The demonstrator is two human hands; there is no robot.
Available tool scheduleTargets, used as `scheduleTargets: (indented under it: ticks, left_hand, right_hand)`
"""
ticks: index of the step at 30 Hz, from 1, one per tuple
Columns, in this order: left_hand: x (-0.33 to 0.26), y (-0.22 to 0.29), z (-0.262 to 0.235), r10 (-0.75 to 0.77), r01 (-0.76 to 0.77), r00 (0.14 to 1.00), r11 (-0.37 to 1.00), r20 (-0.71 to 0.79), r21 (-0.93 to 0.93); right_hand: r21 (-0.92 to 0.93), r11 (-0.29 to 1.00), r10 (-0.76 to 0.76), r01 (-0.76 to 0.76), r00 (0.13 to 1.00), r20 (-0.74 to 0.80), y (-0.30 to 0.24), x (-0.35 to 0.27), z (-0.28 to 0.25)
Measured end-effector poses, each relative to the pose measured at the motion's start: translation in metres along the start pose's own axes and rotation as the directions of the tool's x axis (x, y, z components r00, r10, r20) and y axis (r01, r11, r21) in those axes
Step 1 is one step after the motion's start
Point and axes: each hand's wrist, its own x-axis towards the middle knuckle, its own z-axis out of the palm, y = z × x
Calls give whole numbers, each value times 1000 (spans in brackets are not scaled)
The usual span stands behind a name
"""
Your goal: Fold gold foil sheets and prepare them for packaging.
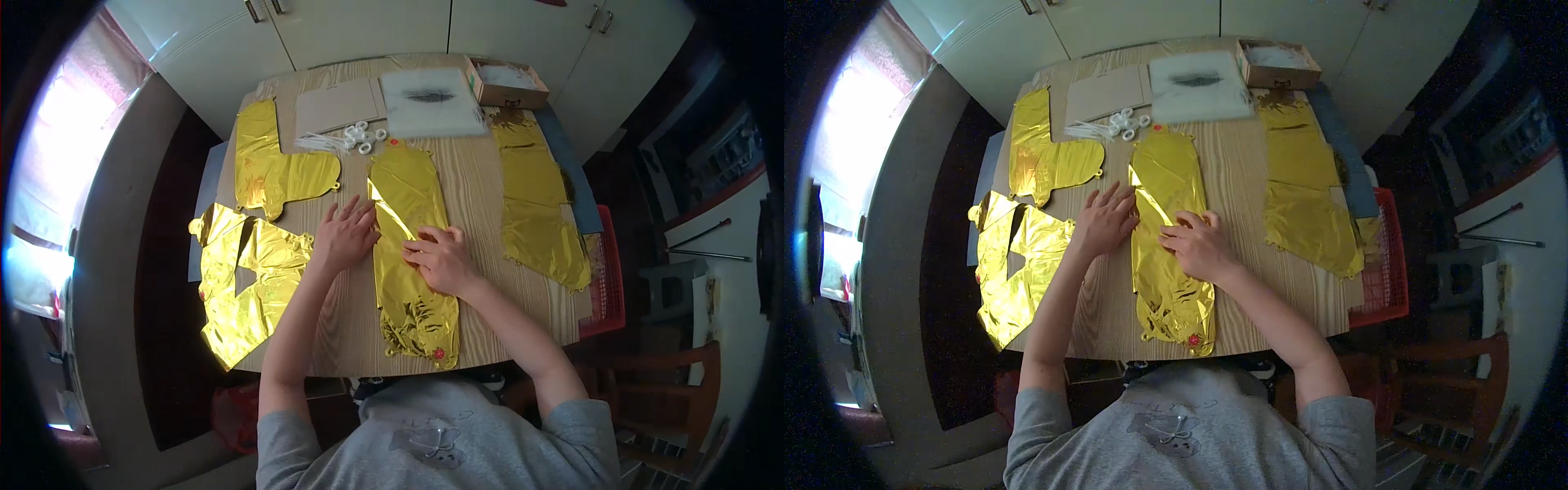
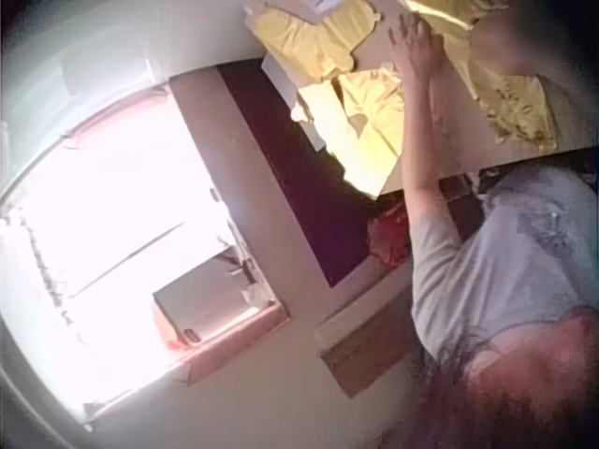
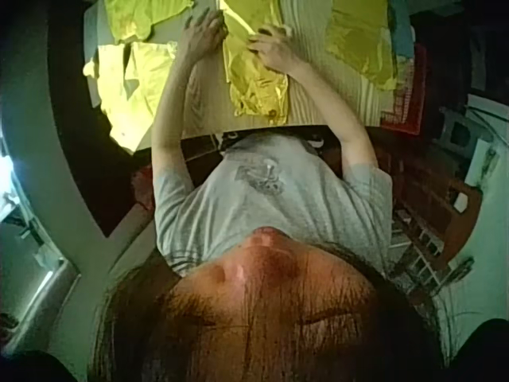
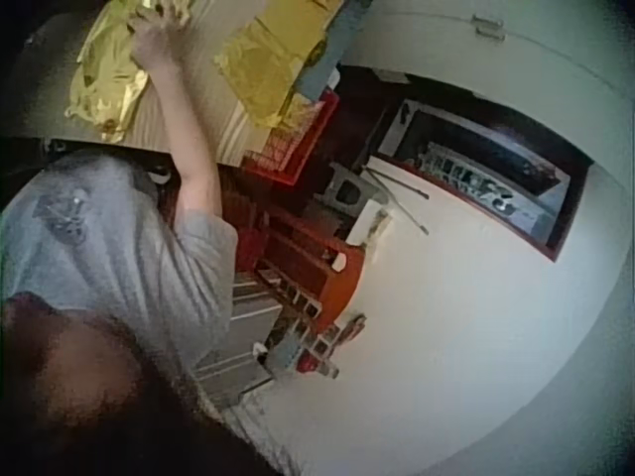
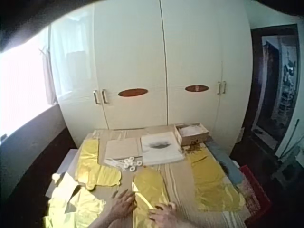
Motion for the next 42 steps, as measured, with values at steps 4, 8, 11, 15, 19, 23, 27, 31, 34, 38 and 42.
scheduleTargets:
  ticks: [4,8,11,15,19,23,27,31,34,38,42]
  left_hand:
    - [18,-13,7,12,-11,1000,999,-25,46]
    - [31,-22,7,10,-9,1000,999,-25,44]
    - [37,-27,8,-13,12,1000,999,26,29]
    - [47,-33,1,-22,22,991,1000,134,-3]
    - [48,-38,-11,-1,-11,968,999,251,46]
    - [53,-29,-23,-21,-7,922,997,386,71]
    - [51,-22,-22,-33,-25,911,990,412,136]
    - [50,-20,-22,-25,-39,905,989,425,143]
    - [51,-13,-23,-50,-35,894,983,446,182]
    - [52,-16,-15,-42,-61,896,974,442,217]
    - [52,-16,-14,-51,-49,903,975,426,219]
  right_hand:
    - [16,1000,5,-5,1000,-5,1,0,1]
    - [20,1000,5,-6,1000,9,1,0,1]
    - [26,1000,4,-5,1000,7,0,1,0]
    - [44,999,12,-12,1000,-3,1,0,1]
    - [44,999,0,-1,1000,5,0,1,1]
    - [55,998,10,-11,1000,27,1,1,0]
    - [48,999,8,-10,999,36,-1,2,-3]
    - [-59,997,-46,51,995,91,-10,11,-10]
    - [-113,988,-88,107,983,162,-16,22,-9]
    - [-159,963,-180,216,960,213,-19,41,2]
    - [-202,909,-283,366,894,347,-16,50,2]
